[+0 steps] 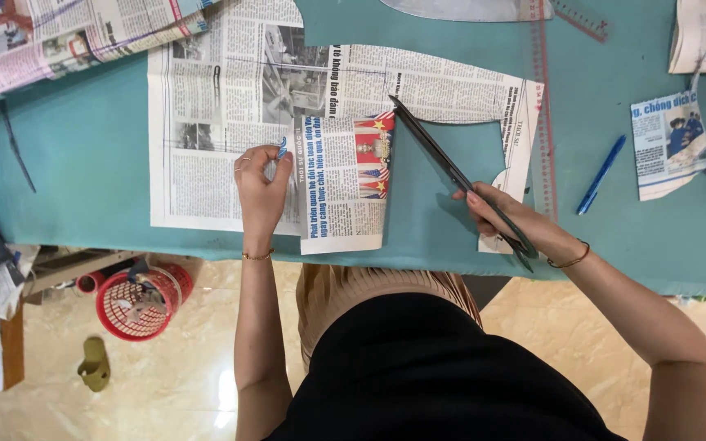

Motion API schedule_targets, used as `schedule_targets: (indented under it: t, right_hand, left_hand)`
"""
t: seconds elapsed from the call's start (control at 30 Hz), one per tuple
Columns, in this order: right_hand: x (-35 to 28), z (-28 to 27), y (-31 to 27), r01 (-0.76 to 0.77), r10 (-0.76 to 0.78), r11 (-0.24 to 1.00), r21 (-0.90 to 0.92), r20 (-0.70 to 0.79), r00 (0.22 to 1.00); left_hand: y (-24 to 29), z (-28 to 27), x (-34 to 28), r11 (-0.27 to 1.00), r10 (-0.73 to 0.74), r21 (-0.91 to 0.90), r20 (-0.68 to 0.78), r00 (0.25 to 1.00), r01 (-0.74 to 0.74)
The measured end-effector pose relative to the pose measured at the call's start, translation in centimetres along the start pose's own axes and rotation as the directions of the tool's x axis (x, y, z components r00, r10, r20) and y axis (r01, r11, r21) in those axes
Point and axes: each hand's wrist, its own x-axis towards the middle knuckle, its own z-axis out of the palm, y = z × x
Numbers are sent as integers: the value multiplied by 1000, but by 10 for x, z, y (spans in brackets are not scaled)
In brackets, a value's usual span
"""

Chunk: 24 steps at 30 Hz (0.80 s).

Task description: Drawing, measuring, and cutting a garment pattern out of newspaper.

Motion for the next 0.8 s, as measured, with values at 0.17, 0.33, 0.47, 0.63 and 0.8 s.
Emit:
schedule_targets:
  t: [0.17,0.33,0.47,0.63,0.8]
  right_hand:
    - [-2,18,-4,-85,83,996,-17,-86,993]
    - [2,39,-6,-31,35,997,68,-73,997]
    - [3,56,-19,12,0,996,94,-130,992]
    - [5,69,-16,-4,31,988,152,-172,985]
    - [11,86,-18,35,1,983,182,-198,980]
  left_hand:
    - [-2,-9,15,999,4,-35,36,999,-3]
    - [-11,-15,27,997,-13,-77,58,998,17]
    - [-19,-17,37,996,-31,-79,111,993,40]
    - [-32,-22,48,998,-9,-65,111,994,16]
    - [-39,-24,60,995,-8,-98,108,994,19]
